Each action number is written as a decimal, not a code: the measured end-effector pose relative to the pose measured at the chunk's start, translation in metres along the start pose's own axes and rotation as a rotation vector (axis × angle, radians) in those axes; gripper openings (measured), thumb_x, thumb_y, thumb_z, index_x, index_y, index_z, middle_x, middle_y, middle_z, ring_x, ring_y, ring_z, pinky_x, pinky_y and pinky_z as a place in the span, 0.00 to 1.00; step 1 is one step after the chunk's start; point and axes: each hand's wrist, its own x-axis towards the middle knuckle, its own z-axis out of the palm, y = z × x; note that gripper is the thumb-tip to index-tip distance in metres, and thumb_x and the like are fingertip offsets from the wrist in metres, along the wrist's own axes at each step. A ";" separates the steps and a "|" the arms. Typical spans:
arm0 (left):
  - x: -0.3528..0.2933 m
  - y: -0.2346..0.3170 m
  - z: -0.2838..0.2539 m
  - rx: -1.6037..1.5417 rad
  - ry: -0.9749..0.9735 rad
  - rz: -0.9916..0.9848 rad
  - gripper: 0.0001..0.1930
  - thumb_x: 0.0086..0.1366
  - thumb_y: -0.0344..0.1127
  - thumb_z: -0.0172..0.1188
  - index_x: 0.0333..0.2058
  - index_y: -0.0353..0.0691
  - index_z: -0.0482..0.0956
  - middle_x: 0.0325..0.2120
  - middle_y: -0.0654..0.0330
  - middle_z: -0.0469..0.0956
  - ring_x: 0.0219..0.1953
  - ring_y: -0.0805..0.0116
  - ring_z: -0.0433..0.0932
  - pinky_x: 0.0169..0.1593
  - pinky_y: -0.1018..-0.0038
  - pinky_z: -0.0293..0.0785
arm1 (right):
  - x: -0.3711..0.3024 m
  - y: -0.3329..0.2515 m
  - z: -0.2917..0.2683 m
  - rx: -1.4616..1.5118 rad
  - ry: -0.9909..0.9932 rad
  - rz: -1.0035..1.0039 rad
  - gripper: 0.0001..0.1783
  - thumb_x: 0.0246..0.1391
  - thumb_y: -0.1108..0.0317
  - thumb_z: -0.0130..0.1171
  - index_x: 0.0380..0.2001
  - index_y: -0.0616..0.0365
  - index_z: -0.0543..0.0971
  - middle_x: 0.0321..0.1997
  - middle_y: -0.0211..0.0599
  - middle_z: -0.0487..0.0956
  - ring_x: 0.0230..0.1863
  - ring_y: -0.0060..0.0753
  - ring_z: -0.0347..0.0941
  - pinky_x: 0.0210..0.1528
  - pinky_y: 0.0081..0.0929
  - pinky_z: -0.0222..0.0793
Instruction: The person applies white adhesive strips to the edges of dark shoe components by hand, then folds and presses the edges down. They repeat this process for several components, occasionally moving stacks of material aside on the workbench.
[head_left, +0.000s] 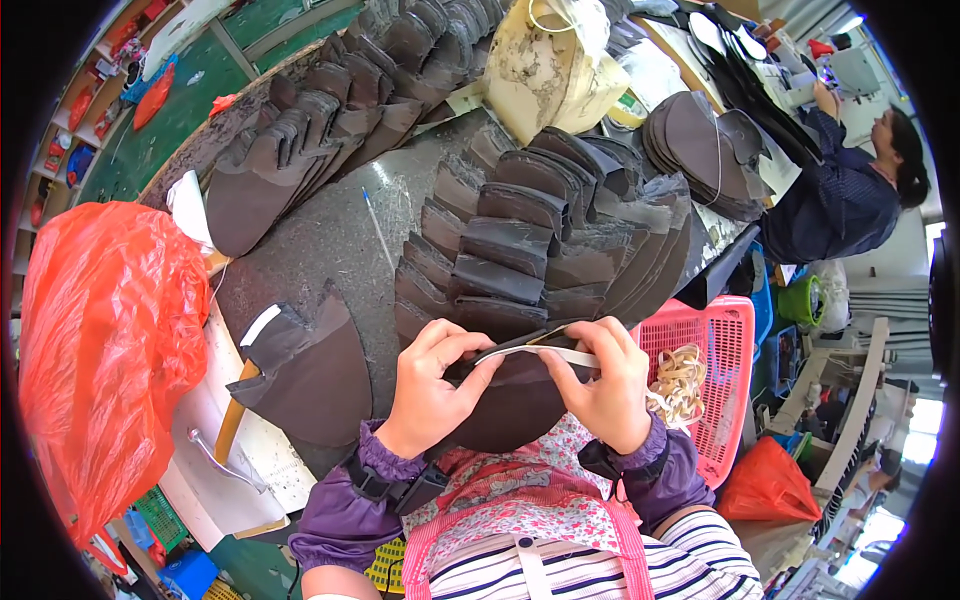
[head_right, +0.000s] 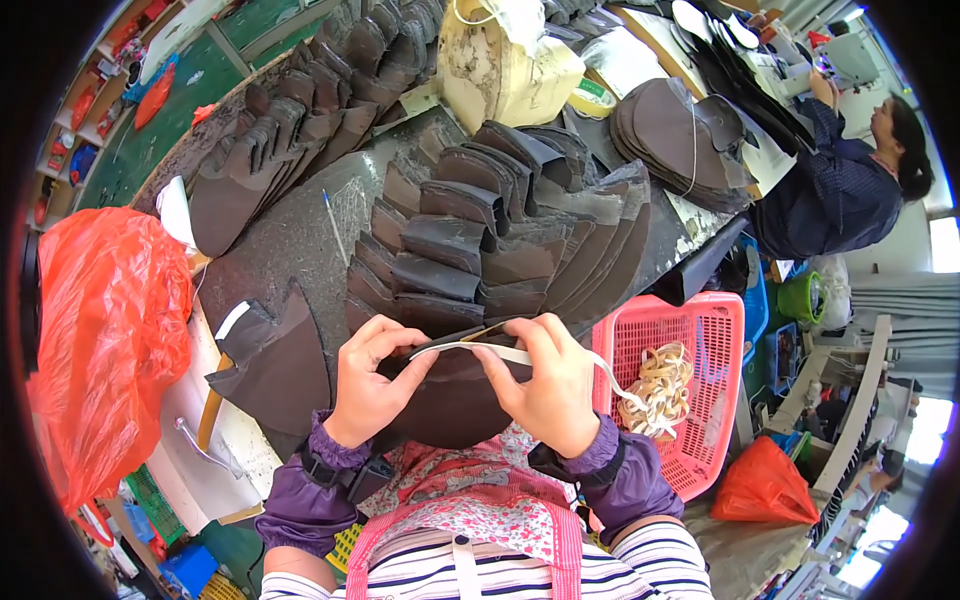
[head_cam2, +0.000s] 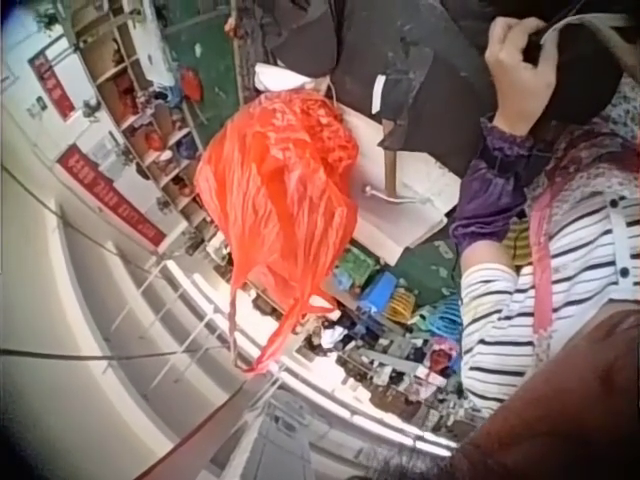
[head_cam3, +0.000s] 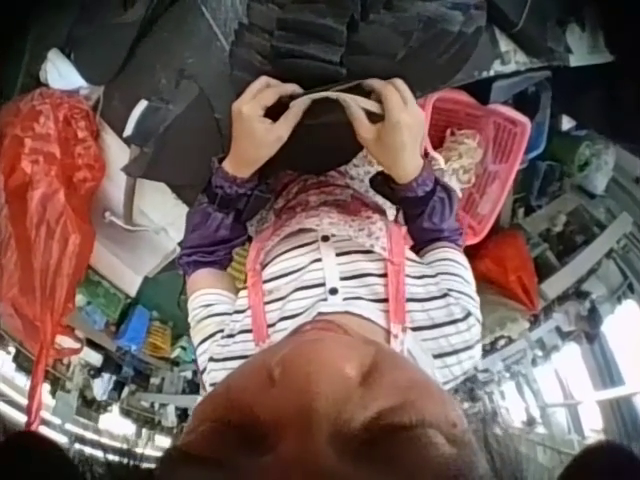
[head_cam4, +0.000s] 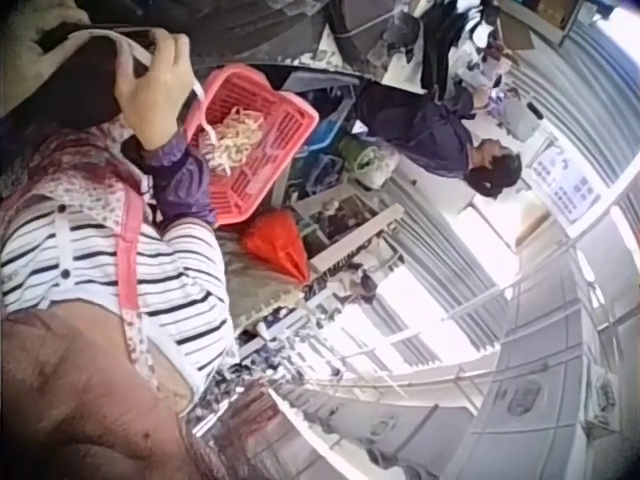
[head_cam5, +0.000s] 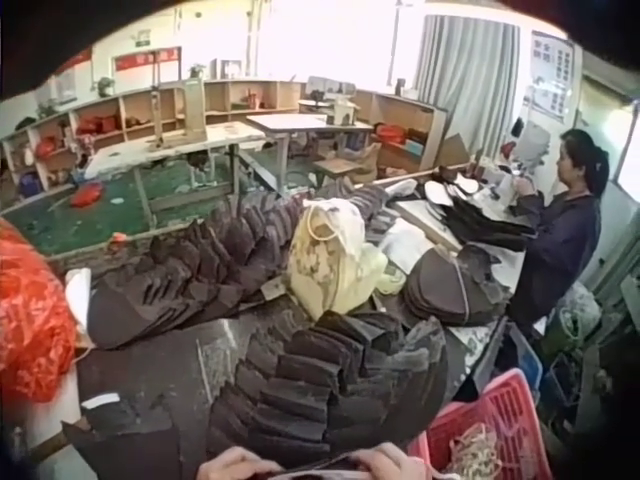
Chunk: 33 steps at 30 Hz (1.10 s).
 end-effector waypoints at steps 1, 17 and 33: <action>-0.001 0.002 0.000 -0.001 -0.003 0.002 0.08 0.53 0.26 0.68 0.32 0.34 0.82 0.28 0.59 0.77 0.28 0.71 0.76 0.32 0.76 0.71 | -0.001 0.001 -0.002 -0.016 0.049 0.044 0.16 0.42 0.71 0.71 0.34 0.62 0.78 0.26 0.40 0.74 0.25 0.39 0.73 0.26 0.30 0.68; -0.069 0.034 -0.037 -0.187 -0.177 0.280 0.07 0.59 0.20 0.58 0.37 0.33 0.73 0.45 0.44 0.79 0.40 0.56 0.81 0.43 0.69 0.76 | -0.018 -0.033 0.010 0.311 -0.184 0.071 0.05 0.49 0.80 0.61 0.31 0.63 0.76 0.32 0.43 0.76 0.29 0.43 0.75 0.30 0.29 0.71; -0.043 0.040 -0.033 -0.028 -0.112 0.049 0.19 0.54 0.31 0.68 0.45 0.36 0.77 0.41 0.49 0.78 0.41 0.59 0.79 0.44 0.68 0.76 | 0.010 -0.034 -0.002 0.716 -0.621 -0.152 0.02 0.52 0.80 0.58 0.30 0.67 0.76 0.30 0.45 0.76 0.30 0.47 0.75 0.32 0.35 0.71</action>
